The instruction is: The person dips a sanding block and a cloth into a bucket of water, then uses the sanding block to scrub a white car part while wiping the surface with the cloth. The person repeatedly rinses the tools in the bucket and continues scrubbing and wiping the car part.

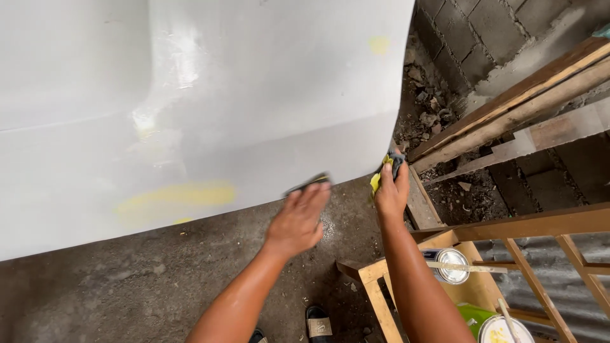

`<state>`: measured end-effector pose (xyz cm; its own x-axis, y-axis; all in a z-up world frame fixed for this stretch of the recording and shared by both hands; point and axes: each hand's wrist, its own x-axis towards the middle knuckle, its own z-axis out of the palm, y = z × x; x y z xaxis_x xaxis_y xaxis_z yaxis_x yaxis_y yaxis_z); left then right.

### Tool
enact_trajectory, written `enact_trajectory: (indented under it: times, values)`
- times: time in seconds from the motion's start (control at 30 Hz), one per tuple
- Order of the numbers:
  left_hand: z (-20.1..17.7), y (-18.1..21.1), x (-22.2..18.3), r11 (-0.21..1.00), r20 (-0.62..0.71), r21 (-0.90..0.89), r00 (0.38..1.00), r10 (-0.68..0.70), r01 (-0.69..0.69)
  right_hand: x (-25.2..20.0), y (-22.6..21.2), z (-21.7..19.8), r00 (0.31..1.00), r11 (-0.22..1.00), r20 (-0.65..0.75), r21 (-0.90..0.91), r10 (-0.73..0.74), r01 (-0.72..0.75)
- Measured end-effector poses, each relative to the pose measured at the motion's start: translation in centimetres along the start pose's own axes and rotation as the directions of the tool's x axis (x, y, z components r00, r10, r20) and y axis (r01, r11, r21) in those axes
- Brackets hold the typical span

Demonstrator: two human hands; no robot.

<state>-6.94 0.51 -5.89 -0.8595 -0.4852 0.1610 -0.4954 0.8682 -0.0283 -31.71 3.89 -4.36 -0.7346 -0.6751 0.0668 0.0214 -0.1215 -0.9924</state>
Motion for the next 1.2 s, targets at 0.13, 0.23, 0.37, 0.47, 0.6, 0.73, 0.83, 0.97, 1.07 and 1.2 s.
enact_trajectory:
  times: [0.13,0.23,0.37,0.47,0.6,0.73,0.83,0.97,1.07,1.2]
  values:
    - [-3.8,3.6,7.9,0.837,-0.102,0.543,0.983,0.15,-0.071,-1.2,2.6,-3.1,0.975,0.968,-0.051,0.14,0.218,-0.209]
    - [-6.2,3.0,8.1,0.803,-0.069,0.589,0.985,0.16,-0.09,-1.0,4.9,-4.8,0.939,0.931,-0.089,0.191,0.331,-0.31]
    - [-8.8,-3.1,0.1,0.663,0.125,0.709,0.968,0.218,-0.241,-1.2,4.9,-6.3,0.903,0.897,-0.073,0.172,0.423,-0.406]
    - [-8.2,-6.5,-3.7,0.782,0.218,0.546,0.952,0.214,-0.301,-1.7,5.5,-6.8,0.889,0.884,-0.055,0.155,0.454,-0.441]
    - [-9.7,-3.5,1.4,0.511,0.32,0.752,0.909,0.268,-0.416,-3.7,5.1,-5.3,0.866,0.857,-0.002,0.14,0.5,-0.495]
    - [-6.0,2.4,9.9,0.518,0.315,0.744,0.905,0.287,-0.423,-5.0,4.2,-4.9,0.866,0.853,0.02,0.162,0.5,-0.496]
    - [-4.6,4.0,11.0,0.639,0.214,0.694,0.942,0.258,-0.332,-5.4,3.3,-4.4,0.875,0.854,0.071,0.193,0.478,-0.483]
    - [-8.9,0.1,5.8,0.628,0.308,0.683,0.926,0.216,-0.373,-5.0,3.1,-3.5,0.86,0.831,0.07,0.232,0.505,-0.506]
    - [-11.3,-4.8,-1.6,0.612,0.473,0.655,0.872,0.125,-0.443,-5.6,2.7,-1.5,0.834,0.789,0.083,0.286,0.545,-0.544]
    - [-11.3,-7.1,-5.2,0.754,0.478,0.536,0.873,0.099,-0.379,-6.5,1.9,0.3,0.765,0.678,0.117,0.392,0.633,-0.621]
